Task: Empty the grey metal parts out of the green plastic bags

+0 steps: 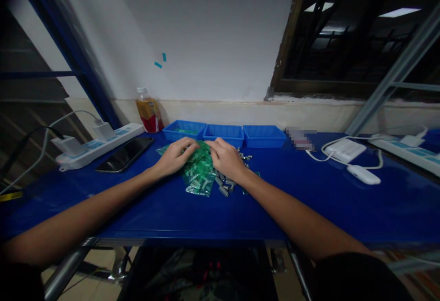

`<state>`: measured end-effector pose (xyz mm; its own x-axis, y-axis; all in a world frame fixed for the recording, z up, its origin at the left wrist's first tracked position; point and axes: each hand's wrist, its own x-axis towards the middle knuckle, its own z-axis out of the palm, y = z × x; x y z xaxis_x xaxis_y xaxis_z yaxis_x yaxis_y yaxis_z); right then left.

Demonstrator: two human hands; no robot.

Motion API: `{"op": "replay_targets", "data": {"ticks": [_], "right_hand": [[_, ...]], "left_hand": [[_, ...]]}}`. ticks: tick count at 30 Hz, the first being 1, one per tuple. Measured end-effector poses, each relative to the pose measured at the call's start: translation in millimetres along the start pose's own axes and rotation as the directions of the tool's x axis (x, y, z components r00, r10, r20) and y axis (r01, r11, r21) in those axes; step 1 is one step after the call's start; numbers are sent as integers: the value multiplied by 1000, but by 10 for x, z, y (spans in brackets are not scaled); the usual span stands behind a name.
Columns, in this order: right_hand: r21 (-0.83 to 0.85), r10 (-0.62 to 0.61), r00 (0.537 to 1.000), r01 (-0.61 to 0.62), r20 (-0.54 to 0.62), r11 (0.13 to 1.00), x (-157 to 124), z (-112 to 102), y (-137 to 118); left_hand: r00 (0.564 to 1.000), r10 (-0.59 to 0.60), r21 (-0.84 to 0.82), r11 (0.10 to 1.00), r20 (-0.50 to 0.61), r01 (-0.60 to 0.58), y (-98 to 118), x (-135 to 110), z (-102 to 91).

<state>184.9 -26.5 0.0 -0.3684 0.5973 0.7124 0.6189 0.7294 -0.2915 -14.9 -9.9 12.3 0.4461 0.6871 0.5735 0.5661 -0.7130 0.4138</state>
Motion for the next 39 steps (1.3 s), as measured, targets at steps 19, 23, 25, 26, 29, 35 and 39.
{"op": "replay_targets", "data": {"ticks": [19,23,25,26,29,35,39], "right_hand": [[-70,-44,999,45,7,997,23,96,-57],[-23,90,996,-90,-7,996,60,84,-64],[83,207,978,-206,-1,975,81,73,-42],[154,267,964,-265,6,952,90,67,-29],[328,398,917,-387,34,862,104,51,3],[335,328,944,-317,26,887,84,31,-39],[139,250,967,-242,-45,960,50,31,-80]], "left_hand": [[878,-478,-538,739,6,406,-109,175,238],[923,-384,-546,778,-19,312,-180,167,281],[961,-274,-470,855,-50,219,-159,121,249],[974,-215,-405,898,-70,169,-136,94,224],[993,-44,-199,980,-113,21,-41,19,143],[965,262,-4,965,31,-262,80,-61,67],[957,277,33,959,81,-281,102,-72,70]]}}
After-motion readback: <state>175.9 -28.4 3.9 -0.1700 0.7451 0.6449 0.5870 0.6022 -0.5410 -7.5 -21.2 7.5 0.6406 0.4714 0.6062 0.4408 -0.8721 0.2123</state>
